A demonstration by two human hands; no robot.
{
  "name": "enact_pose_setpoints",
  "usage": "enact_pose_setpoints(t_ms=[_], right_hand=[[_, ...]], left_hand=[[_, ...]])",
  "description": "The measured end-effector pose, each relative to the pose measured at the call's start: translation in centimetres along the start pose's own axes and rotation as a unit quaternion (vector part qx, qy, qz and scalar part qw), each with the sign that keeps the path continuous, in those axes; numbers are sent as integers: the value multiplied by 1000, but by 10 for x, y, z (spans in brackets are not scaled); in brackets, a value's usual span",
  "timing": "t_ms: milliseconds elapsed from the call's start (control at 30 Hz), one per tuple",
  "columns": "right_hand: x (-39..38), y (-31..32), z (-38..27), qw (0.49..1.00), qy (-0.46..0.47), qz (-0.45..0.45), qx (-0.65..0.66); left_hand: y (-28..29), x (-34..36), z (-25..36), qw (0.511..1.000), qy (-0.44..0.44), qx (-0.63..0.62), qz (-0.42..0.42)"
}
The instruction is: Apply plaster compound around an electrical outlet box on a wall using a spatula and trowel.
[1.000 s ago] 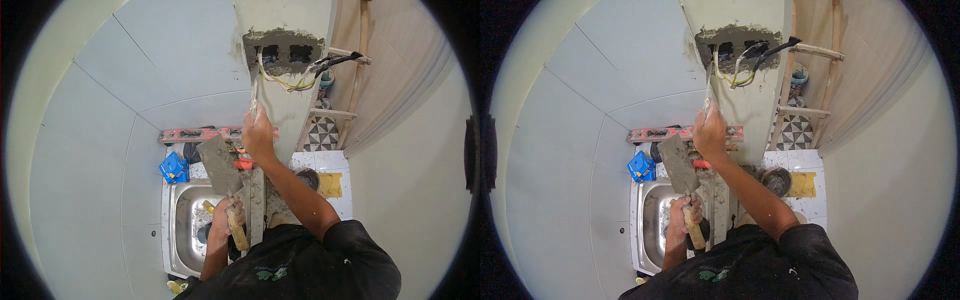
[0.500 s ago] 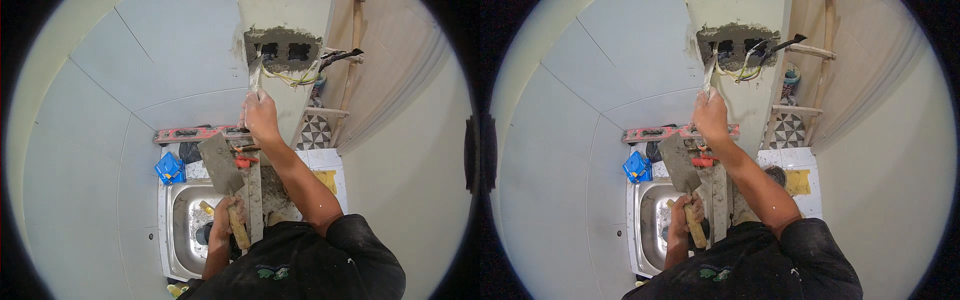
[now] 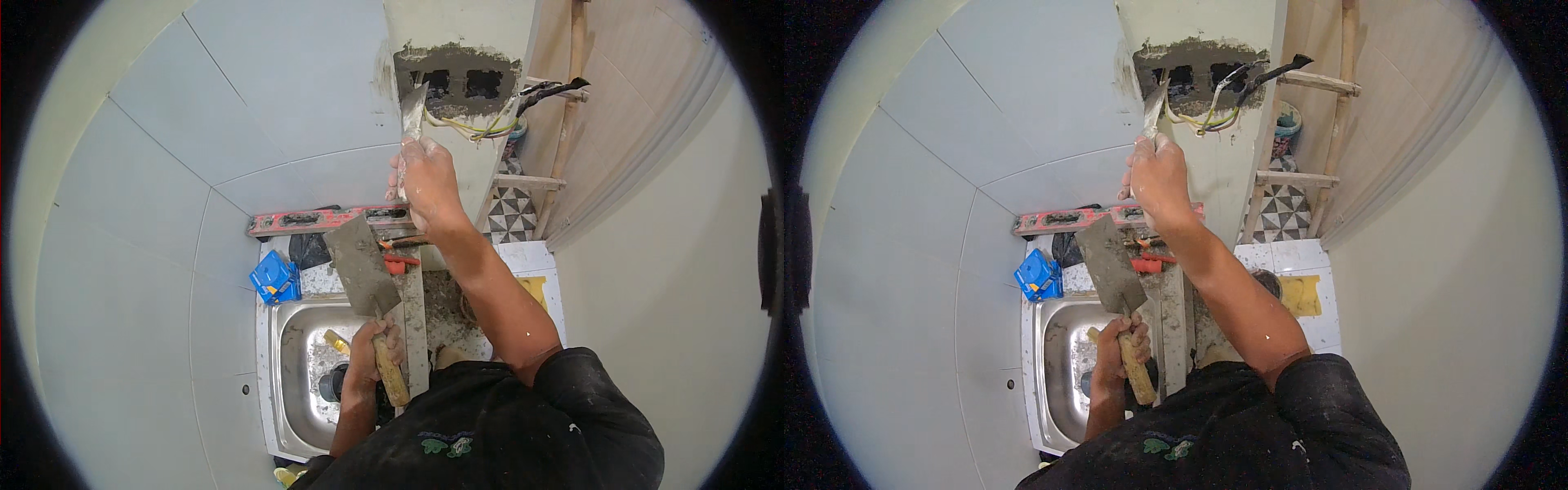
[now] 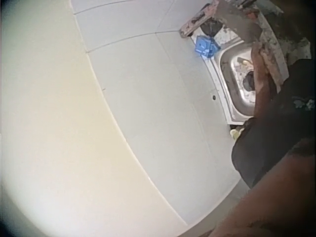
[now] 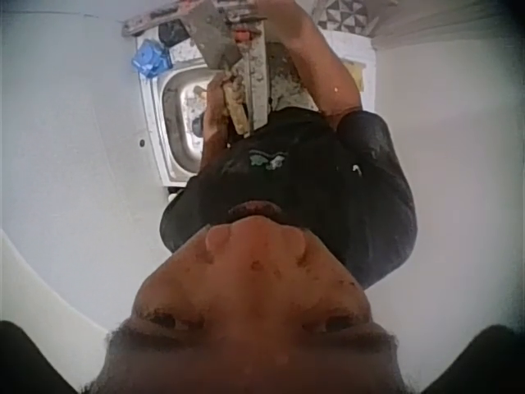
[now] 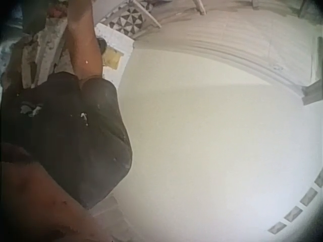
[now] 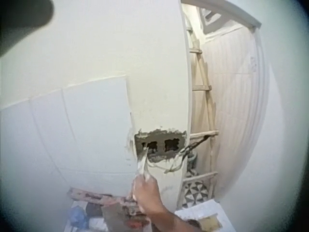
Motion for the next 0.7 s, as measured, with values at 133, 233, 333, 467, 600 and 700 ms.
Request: enact_pose_setpoints(t_ms=[133,233,333,467,600,700], right_hand=[[3,0,0,1000,-10,-11,16],[3,0,-2,1000,-15,-13,23],[1,0,-7,999,-18,-10,32],[1,-3,-11,999,-19,-13,34],[2,-3,-13,999,-19,-17,47],[2,-5,-15,999,-10,-16,50]], left_hand=[[3,1,0,1000,-3,0,1],[2,0,1,1000,-5,5,0],[1,1,0,1000,3,-4,-3],[4,2,0,1000,3,3,-4],[2,2,1,1000,2,5,-10],[4,3,0,1000,12,-9,-14]])
Point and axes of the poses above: each hand's wrist, its own x-axis towards the middle knuckle, its own y-axis out of the back of the hand, z = x × y, the point moved 3 cm from there along x, towards the middle knuckle, and after that the axes turned 2 degrees about y, right-handed, at the moved point
